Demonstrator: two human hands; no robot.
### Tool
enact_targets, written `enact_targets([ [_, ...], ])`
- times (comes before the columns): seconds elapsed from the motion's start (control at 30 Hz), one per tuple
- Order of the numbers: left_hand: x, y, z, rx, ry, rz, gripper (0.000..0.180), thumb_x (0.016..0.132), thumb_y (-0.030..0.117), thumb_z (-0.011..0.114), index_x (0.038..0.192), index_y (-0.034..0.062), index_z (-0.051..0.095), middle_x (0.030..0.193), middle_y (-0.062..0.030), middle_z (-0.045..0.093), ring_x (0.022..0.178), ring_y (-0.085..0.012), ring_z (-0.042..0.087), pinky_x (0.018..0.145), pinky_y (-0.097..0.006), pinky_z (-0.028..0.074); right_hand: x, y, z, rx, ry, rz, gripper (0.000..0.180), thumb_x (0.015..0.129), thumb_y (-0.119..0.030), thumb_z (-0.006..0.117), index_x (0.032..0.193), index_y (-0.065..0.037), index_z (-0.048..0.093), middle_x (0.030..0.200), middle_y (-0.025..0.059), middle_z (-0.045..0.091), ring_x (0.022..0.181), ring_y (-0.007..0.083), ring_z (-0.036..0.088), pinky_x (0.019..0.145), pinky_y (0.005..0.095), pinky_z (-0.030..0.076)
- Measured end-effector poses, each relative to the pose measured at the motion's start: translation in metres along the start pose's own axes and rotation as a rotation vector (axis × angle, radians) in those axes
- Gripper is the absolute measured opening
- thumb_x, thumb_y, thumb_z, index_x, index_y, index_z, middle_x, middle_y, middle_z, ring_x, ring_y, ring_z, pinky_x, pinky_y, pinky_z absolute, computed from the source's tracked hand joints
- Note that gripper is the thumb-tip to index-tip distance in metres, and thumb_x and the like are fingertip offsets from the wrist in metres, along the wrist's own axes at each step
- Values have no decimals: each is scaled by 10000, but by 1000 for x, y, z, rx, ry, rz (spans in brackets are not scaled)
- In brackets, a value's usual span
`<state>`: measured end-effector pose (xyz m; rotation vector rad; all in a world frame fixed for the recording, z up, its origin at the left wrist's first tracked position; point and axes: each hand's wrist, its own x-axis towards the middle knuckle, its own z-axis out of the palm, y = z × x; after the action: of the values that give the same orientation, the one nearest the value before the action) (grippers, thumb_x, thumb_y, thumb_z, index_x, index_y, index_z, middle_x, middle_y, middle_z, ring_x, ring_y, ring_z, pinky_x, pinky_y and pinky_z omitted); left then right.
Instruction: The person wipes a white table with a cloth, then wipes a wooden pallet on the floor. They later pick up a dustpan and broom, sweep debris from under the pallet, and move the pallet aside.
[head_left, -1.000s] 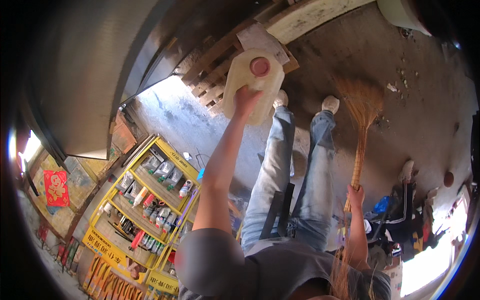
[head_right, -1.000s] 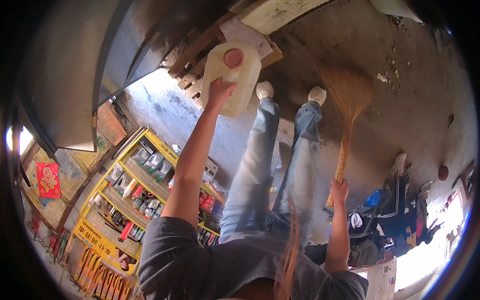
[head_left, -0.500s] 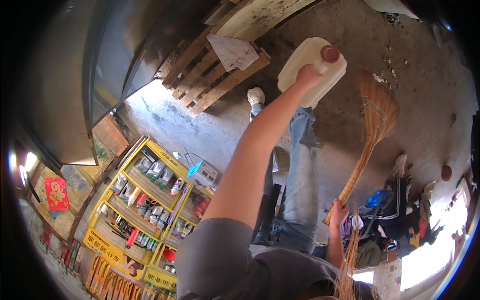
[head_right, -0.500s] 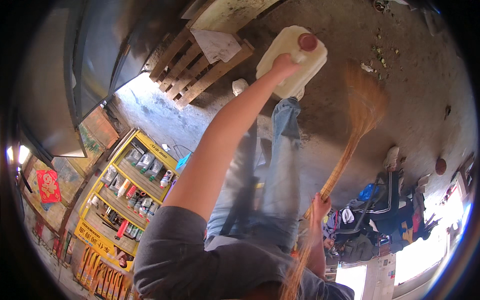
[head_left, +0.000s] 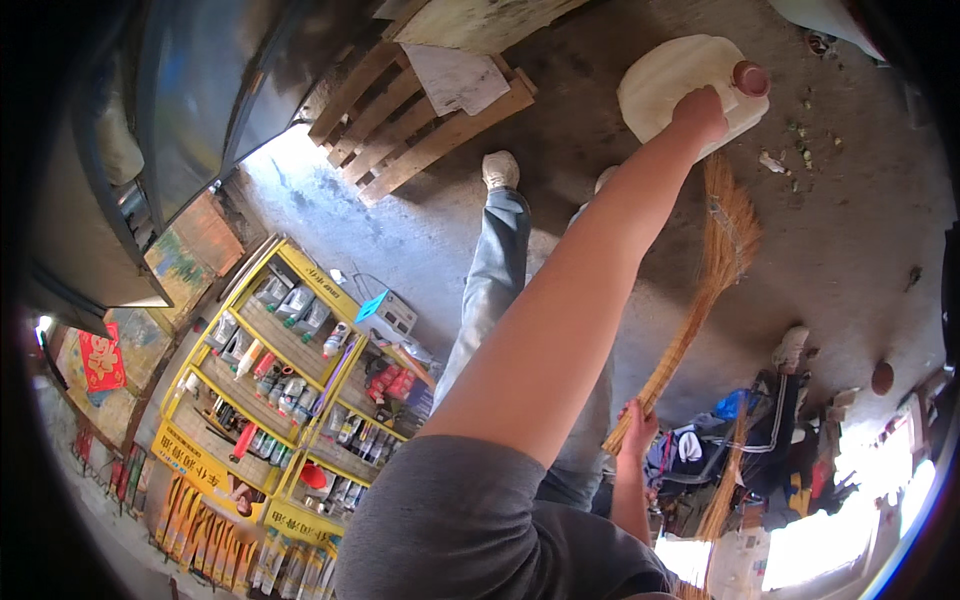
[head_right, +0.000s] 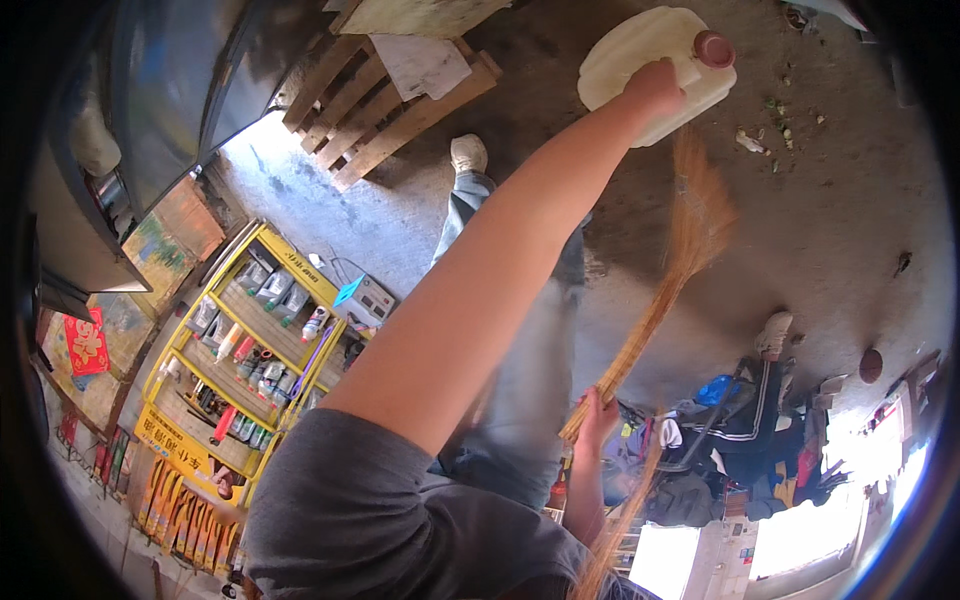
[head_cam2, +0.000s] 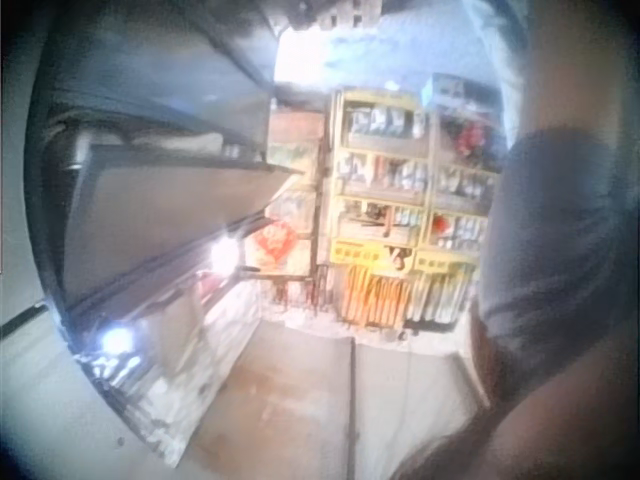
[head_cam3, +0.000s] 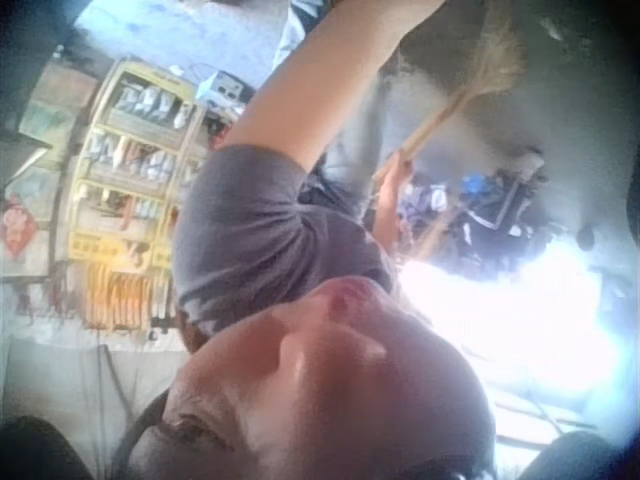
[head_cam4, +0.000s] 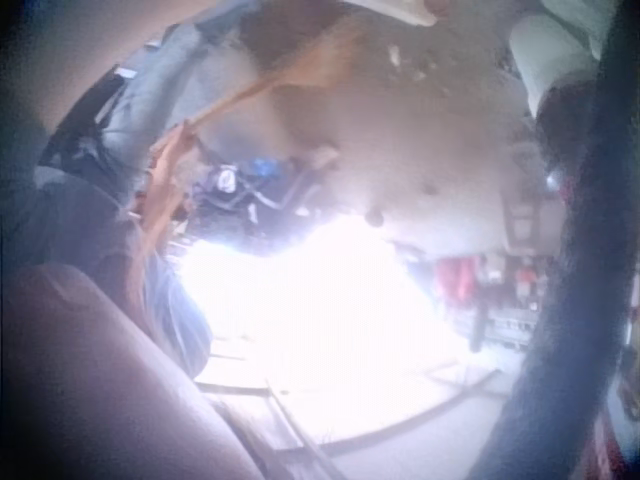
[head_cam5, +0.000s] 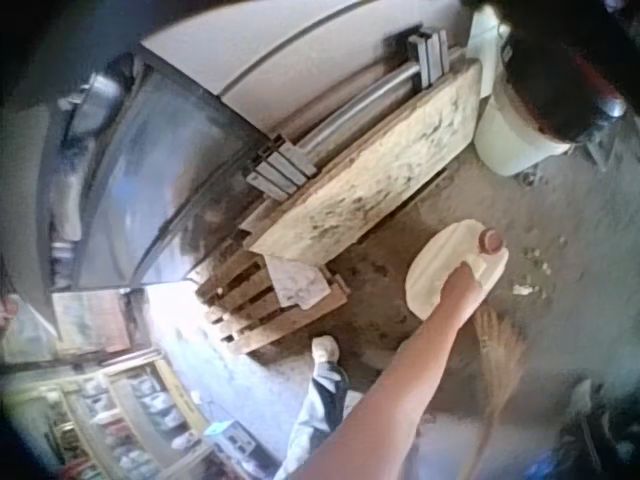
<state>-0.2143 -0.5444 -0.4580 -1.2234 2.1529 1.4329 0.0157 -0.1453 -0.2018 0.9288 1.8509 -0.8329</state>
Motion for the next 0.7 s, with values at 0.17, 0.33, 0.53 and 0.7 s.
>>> enact_targets([
  [0.17,-76,-44,-13,-48,451,475,358,714,81,618,1050,12,513,1071,-177,534,1026,-352,509,857,-428,452,19,-4,1,-68,-33,59,202,791,-122,631,911,-28,497,739,61,573,576,151,574,517,276,462],
  [0.33,-166,-177,-23,-24,549,173,227,722,91,615,942,59,573,938,-159,567,958,-352,539,815,-450,445,31,3,24,-62,-128,116,221,799,-142,623,926,-44,472,757,77,559,554,159,561,499,284,464],
  [0.53,-218,-377,-89,129,177,-437,406,775,438,624,771,35,674,792,-183,659,798,-367,635,736,-461,497,42,29,72,-72,-105,140,184,806,-153,610,876,-38,484,650,61,538,515,158,553,474,283,467],
  [0.7,-184,-460,-157,66,294,-362,622,718,548,659,947,-30,656,944,-244,645,962,-364,612,822,-442,480,58,36,92,-242,-17,24,160,808,-151,579,843,-24,490,612,71,530,457,161,531,423,292,457],
])
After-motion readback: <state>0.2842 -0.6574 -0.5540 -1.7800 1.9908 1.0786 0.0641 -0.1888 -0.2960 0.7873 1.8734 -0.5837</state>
